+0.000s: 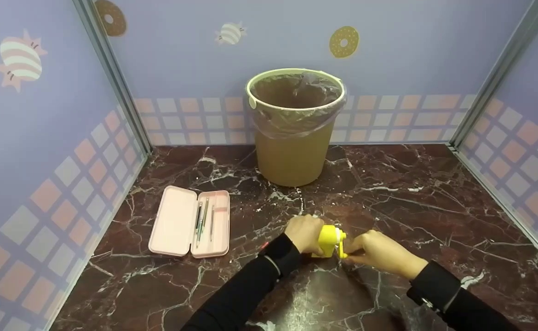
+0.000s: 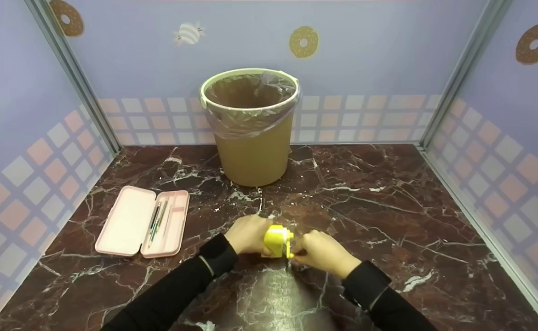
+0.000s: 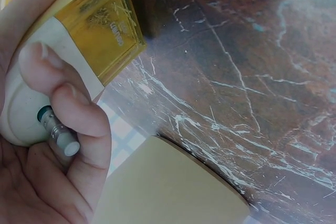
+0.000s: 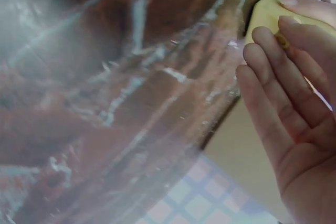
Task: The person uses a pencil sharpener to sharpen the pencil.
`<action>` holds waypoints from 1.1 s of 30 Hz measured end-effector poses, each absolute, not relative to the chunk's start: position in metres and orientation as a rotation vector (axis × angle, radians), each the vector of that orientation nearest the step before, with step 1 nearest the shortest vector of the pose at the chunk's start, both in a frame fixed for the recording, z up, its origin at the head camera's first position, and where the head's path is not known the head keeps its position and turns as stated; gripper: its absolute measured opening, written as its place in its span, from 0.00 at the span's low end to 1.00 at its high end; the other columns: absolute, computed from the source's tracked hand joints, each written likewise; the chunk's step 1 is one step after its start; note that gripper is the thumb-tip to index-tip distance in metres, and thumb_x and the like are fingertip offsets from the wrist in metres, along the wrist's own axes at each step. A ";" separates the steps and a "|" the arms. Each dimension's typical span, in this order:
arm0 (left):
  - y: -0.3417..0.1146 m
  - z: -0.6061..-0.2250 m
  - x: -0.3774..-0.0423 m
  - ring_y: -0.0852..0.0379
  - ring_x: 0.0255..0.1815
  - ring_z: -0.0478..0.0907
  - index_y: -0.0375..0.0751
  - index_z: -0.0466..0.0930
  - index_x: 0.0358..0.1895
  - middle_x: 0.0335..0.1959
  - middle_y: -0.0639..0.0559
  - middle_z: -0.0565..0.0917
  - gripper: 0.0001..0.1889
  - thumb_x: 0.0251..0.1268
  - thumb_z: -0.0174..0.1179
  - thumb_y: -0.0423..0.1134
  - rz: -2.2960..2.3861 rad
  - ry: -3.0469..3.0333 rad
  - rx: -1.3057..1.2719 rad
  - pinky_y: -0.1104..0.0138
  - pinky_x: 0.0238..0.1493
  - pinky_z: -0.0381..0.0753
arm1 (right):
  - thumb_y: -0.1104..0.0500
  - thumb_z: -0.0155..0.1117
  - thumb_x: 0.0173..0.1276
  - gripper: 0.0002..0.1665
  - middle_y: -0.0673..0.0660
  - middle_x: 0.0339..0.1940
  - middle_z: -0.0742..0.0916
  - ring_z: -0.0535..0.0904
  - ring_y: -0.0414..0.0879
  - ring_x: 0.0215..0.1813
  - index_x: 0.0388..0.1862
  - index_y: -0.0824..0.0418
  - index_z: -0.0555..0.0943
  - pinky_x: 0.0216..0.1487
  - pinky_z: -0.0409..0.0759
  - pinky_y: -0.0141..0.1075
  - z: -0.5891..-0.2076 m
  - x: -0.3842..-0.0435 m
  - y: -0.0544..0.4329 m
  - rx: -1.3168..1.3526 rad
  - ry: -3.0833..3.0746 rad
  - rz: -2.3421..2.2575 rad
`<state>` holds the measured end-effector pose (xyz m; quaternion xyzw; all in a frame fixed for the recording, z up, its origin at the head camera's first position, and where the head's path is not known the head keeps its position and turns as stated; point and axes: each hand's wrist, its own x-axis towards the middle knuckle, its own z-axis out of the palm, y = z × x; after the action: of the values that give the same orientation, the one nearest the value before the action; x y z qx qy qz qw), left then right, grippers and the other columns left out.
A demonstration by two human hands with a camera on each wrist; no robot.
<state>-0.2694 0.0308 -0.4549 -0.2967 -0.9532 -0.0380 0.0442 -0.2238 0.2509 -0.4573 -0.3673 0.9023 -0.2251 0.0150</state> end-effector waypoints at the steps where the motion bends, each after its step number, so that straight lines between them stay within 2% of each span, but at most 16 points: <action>1: 0.031 -0.455 -0.270 0.53 0.33 0.87 0.46 0.86 0.35 0.33 0.52 0.90 0.25 0.34 0.84 0.54 -0.116 -2.916 -0.908 0.60 0.31 0.83 | 0.62 0.74 0.63 0.05 0.50 0.35 0.94 0.89 0.36 0.33 0.38 0.57 0.91 0.35 0.85 0.28 -0.454 -0.222 0.251 -1.157 2.809 -0.695; 8: 0.030 -0.454 -0.270 0.52 0.33 0.87 0.46 0.86 0.36 0.34 0.52 0.90 0.25 0.33 0.84 0.54 -0.104 -2.909 -0.902 0.59 0.31 0.84 | 0.64 0.75 0.61 0.07 0.56 0.32 0.93 0.88 0.39 0.29 0.39 0.61 0.91 0.33 0.84 0.26 -0.425 -0.220 0.252 -1.286 2.920 -0.651; 15: 0.029 -0.455 -0.270 0.52 0.33 0.87 0.46 0.86 0.36 0.34 0.51 0.90 0.26 0.32 0.84 0.54 -0.120 -2.904 -0.906 0.59 0.31 0.84 | 0.61 0.73 0.63 0.06 0.52 0.31 0.92 0.86 0.41 0.31 0.39 0.59 0.91 0.35 0.85 0.35 -0.410 -0.236 0.252 -1.192 3.079 -0.543; 27: 0.029 -0.455 -0.269 0.53 0.32 0.87 0.46 0.86 0.37 0.33 0.52 0.90 0.27 0.33 0.84 0.55 -0.095 -2.889 -0.920 0.59 0.31 0.84 | 0.61 0.74 0.63 0.08 0.56 0.35 0.93 0.89 0.49 0.34 0.41 0.59 0.91 0.38 0.87 0.44 -0.435 -0.268 0.245 -0.991 3.229 -0.490; 33: 0.031 -0.454 -0.268 0.53 0.33 0.87 0.47 0.86 0.37 0.33 0.53 0.90 0.26 0.34 0.84 0.55 -0.073 -2.887 -0.916 0.59 0.31 0.85 | 0.62 0.73 0.62 0.02 0.52 0.30 0.93 0.88 0.47 0.30 0.33 0.56 0.91 0.34 0.86 0.43 -0.457 -0.276 0.245 -0.989 3.140 -0.476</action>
<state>-0.2681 0.0306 -0.4544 -0.3019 -0.9514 -0.0241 0.0559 -0.2761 0.2451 -0.4567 -0.2961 0.9400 -0.1424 -0.0922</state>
